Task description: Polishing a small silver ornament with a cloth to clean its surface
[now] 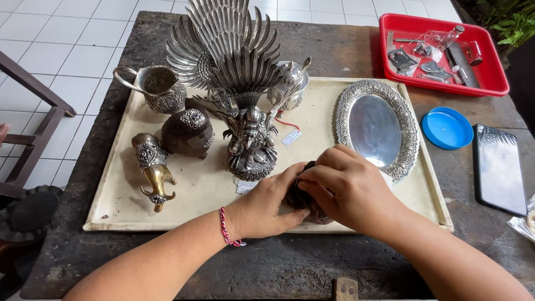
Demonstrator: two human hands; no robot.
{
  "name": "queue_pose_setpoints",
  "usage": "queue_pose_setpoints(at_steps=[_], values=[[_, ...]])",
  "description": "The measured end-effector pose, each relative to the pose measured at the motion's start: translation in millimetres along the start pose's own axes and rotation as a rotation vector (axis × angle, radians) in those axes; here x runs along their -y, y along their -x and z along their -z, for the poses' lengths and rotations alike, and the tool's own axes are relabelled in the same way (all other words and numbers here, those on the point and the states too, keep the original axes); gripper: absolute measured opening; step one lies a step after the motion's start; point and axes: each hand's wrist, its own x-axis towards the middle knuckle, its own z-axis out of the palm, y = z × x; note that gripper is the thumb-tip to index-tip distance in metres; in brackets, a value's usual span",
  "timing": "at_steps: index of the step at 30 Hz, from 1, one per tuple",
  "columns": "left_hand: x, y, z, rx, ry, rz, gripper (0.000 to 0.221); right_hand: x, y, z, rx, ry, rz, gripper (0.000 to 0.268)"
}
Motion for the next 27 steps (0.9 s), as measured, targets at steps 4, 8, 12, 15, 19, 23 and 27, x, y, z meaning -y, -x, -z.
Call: queue_pose_setpoints(at_steps=[4,8,12,15,19,23,27], values=[[-6,-1,4,0.015,0.044,-0.007,0.076,-1,4,12,0.13,0.065,-0.015,0.011],[-4,-1,3,0.003,0.051,-0.024,0.076,4,4,22,0.195,0.115,-0.057,0.016],[-6,-2,3,0.007,0.048,-0.004,0.073,0,-4,0,0.063,0.054,0.036,0.009],[-5,-3,5,0.01,0.049,-0.015,0.07,1,-4,5,0.088,0.072,0.05,0.011],[-5,-1,5,0.008,0.084,-0.061,0.072,9,6,23,0.201,0.14,-0.016,0.018],[-4,-2,3,-0.004,0.055,-0.049,0.074,4,4,9,0.118,0.128,0.008,0.01],[-7,-3,5,0.004,0.052,-0.005,0.071,-1,0,4,0.033,0.061,0.026,0.006]])
